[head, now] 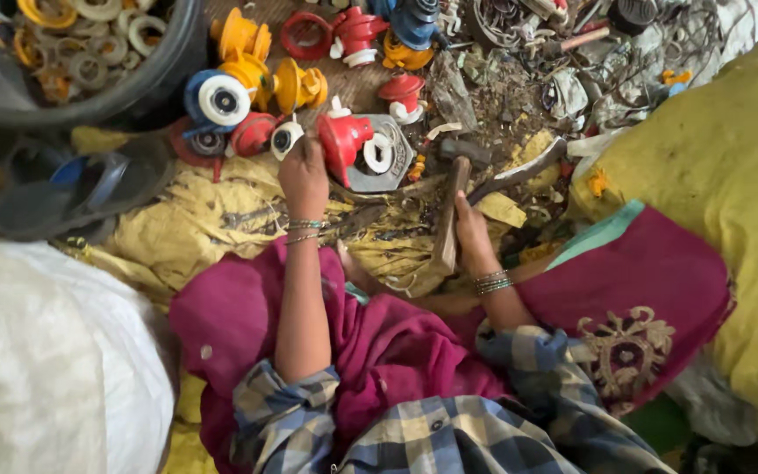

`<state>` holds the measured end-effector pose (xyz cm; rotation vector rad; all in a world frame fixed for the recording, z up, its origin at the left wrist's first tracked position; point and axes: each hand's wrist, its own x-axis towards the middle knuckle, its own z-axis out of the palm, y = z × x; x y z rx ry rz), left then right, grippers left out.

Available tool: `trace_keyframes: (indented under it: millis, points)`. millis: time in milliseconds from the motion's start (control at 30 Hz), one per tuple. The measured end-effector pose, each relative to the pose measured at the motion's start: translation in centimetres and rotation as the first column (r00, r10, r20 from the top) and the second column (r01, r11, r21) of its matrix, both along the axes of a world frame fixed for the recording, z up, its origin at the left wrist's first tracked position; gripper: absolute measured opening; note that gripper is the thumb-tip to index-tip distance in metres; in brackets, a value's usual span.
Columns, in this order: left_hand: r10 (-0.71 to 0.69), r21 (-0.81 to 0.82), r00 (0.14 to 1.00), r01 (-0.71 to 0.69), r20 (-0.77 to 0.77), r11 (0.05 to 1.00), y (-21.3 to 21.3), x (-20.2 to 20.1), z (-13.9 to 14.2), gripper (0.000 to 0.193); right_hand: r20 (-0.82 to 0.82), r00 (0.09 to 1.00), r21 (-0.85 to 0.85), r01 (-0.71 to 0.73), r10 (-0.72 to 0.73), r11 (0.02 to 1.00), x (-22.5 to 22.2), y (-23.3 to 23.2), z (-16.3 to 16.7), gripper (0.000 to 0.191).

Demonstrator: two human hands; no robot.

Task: The person sits on the floor and uses a hammer to strike small colorful plastic components placed on a metal fixture. They repeatedly reposition the parts and strike them to separate or reshape them, handling each piece individually.

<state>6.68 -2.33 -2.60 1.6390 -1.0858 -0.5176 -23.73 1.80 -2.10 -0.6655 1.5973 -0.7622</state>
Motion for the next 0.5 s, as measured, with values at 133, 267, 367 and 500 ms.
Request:
trace_keyframes:
  millis: [133,267,367,500]
  points:
    - [-0.062,-0.021,0.983,0.059,-0.172,0.998,0.0,0.0,-0.5,0.046,-0.078,0.996,-0.132,-0.049,0.039,0.99,0.0,-0.3,-1.1,0.04]
    - [-0.052,-0.022,0.987,0.049,-0.152,0.999,0.1,0.0,0.7,0.046,-0.342,0.939,-0.435,-0.175,0.018,0.883,1.1,-0.9,0.0,0.064]
    - [-0.054,0.066,0.995,0.048,0.08,0.997,0.2,0.4,2.9,0.046,-0.719,0.694,-0.461,-0.495,0.016,0.737,1.7,-1.3,0.7,0.065]
    - [-0.151,0.297,0.937,0.054,0.315,0.953,1.0,0.3,5.6,0.048,-0.692,0.695,-0.33,-0.545,0.196,0.771,1.7,-2.9,1.1,0.053]
